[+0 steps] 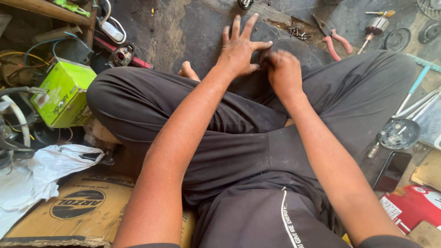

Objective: The person sits cross-legged on the workshop floor and works on small motorcycle components in their lap, pressing and fitting parts together by hand. They pick up a screwdriver, reach into a cardboard box of wrenches and tools, and continue fitting the parts.

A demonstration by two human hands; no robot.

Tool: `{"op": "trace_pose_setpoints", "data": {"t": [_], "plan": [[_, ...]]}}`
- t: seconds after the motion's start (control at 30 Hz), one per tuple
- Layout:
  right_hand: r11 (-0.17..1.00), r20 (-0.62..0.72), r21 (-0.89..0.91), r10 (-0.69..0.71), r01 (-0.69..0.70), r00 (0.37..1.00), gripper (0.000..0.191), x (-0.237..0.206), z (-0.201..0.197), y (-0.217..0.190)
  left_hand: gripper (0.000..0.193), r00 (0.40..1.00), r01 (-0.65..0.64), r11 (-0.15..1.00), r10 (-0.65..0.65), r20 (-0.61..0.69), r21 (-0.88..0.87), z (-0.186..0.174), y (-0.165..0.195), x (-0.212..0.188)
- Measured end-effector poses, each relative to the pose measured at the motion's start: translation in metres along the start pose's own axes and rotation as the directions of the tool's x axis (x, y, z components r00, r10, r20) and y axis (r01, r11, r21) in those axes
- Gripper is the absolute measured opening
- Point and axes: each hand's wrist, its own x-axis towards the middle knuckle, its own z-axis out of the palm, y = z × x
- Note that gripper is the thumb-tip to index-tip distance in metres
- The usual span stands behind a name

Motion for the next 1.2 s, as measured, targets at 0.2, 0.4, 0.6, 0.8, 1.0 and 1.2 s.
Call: {"op": "trace_pose_setpoints", "data": {"t": [0.2,0.4,0.6,0.8,1.0,1.2], "plan": [[0.999,0.019,0.037,-0.005,0.004,1.0,0.006,-0.002,0.0,-0.001,0.071,0.996,-0.025,0.999,0.029,-0.081,0.043,0.004,0.0,0.001],[1.0,-0.02,0.004,0.009,-0.009,1.0,0.006,0.0,0.003,0.006,0.074,1.0,-0.007,1.0,0.008,-0.03,0.031,0.004,0.0,0.002],[0.998,0.02,-0.042,-0.039,0.04,0.999,0.006,-0.004,0.006,0.006,0.069,1.0,-0.004,1.0,0.004,-0.021,0.008,0.002,0.0,0.002],[0.999,-0.044,0.034,0.037,-0.035,0.998,0.006,0.001,0.003,0.001,0.072,1.0,0.008,1.0,-0.007,-0.015,0.016,-0.006,0.003,0.002],[0.998,-0.003,-0.017,0.068,-0.068,0.998,0.002,-0.002,0.001,-0.004,0.071,0.999,0.027,1.0,-0.027,0.038,-0.014,-0.011,0.004,0.003],[0.996,-0.034,0.01,0.087,-0.087,0.996,0.003,-0.004,0.002,-0.006,0.072,1.0,0.003,1.0,-0.003,-0.003,0.007,-0.009,0.005,0.001]]}}
